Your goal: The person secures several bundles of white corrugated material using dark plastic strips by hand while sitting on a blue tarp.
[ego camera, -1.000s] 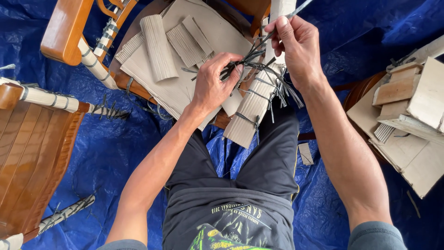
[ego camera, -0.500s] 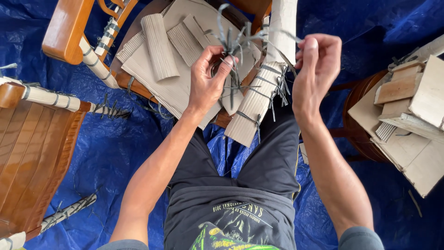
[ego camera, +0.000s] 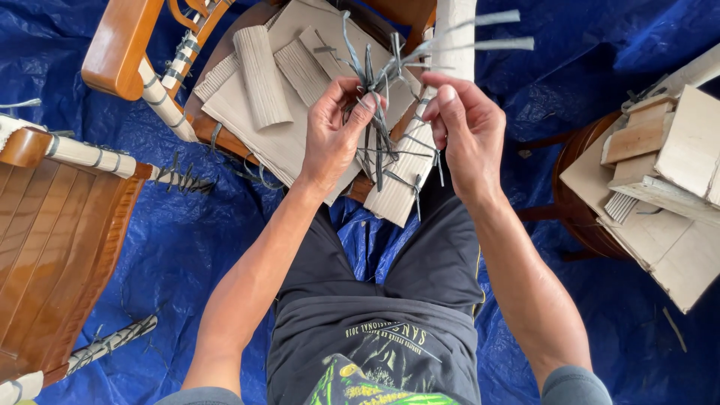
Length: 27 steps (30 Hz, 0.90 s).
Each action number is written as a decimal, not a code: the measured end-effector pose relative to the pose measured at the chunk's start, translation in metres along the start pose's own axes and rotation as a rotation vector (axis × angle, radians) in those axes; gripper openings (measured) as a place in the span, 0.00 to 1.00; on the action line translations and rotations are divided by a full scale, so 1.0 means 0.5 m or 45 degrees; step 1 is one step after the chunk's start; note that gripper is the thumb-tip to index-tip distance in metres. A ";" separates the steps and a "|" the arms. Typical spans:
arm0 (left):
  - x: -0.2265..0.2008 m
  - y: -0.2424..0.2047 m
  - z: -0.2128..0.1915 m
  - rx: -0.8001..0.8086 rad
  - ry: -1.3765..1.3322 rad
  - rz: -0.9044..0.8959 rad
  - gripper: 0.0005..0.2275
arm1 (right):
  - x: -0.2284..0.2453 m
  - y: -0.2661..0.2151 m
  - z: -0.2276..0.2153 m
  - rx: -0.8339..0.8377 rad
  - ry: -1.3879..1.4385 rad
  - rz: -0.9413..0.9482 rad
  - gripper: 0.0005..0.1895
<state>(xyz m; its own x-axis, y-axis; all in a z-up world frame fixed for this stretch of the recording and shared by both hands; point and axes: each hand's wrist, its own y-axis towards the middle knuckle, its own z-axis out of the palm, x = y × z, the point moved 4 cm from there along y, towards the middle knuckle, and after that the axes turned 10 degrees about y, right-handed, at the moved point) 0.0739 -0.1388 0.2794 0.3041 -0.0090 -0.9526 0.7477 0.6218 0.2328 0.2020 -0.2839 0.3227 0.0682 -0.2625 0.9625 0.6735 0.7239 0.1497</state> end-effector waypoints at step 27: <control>-0.005 -0.033 -0.003 0.129 -0.091 -0.123 0.09 | 0.030 -0.006 0.034 0.011 0.213 0.065 0.11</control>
<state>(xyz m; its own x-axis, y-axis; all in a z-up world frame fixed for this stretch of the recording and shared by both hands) 0.0600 -0.1478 0.2775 0.2664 -0.1233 -0.9560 0.8301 0.5334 0.1626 0.1885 -0.2793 0.3405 0.2238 -0.3275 0.9180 0.6598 0.7441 0.1046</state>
